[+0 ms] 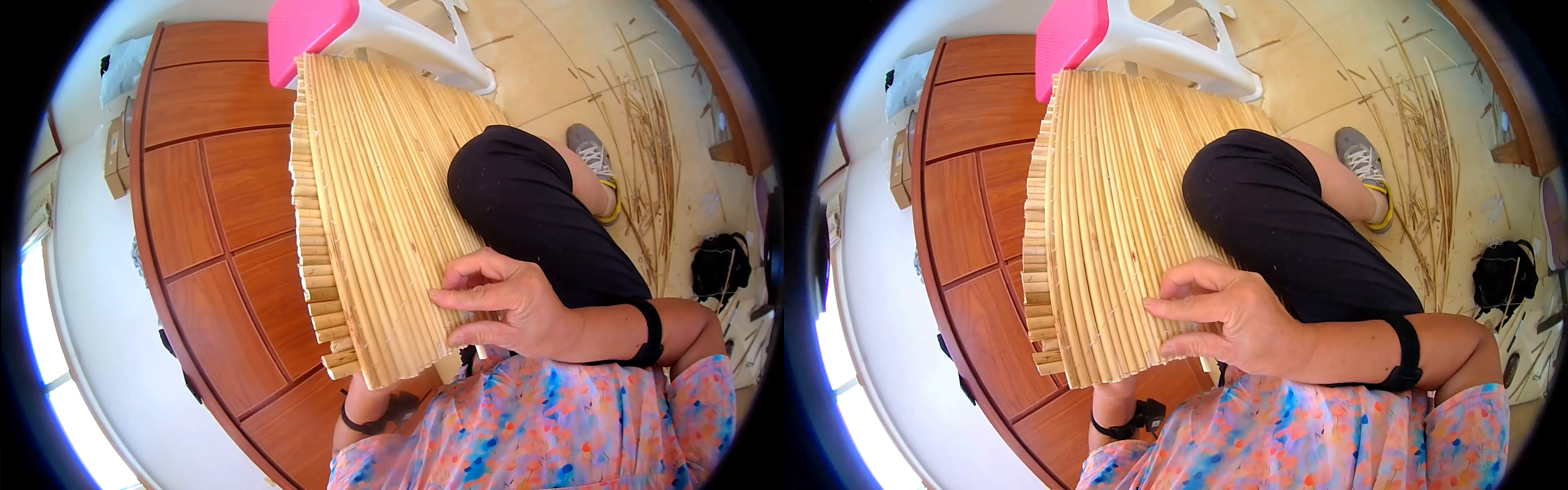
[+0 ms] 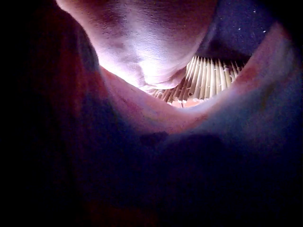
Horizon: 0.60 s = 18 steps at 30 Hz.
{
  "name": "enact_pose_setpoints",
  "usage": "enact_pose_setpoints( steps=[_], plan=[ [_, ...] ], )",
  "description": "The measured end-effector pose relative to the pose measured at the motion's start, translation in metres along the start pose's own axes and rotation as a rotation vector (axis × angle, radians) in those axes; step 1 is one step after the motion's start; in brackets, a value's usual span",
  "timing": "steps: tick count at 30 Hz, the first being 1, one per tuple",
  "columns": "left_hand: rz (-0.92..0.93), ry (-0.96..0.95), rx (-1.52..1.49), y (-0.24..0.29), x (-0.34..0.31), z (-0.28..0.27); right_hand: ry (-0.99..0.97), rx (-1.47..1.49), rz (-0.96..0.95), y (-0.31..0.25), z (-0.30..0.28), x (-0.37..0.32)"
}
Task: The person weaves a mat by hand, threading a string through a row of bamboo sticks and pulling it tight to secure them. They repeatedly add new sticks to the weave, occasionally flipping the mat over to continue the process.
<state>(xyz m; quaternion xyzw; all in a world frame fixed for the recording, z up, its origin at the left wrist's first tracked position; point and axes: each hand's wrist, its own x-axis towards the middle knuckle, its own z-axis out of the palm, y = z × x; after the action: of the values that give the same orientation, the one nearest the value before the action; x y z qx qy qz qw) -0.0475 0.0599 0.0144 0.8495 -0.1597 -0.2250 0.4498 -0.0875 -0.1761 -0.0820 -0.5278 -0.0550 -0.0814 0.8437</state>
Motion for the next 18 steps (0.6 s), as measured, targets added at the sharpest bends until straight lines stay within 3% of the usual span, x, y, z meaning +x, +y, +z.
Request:
enact_pose_setpoints(
  steps=[6,8,18],
  plan=[
    [0.027,0.004,0.011,-0.009,0.012,0.002,-0.013,-0.077,-0.058,0.001,0.0,0.001],
    [0.195,-0.105,0.362,0.012,0.015,0.005,-0.02,-0.119,-0.076,-0.001,-0.002,0.002],
    [0.256,0.041,0.4,0.013,0.014,0.014,-0.035,-0.067,-0.036,0.0,-0.002,0.003]
  ],
)
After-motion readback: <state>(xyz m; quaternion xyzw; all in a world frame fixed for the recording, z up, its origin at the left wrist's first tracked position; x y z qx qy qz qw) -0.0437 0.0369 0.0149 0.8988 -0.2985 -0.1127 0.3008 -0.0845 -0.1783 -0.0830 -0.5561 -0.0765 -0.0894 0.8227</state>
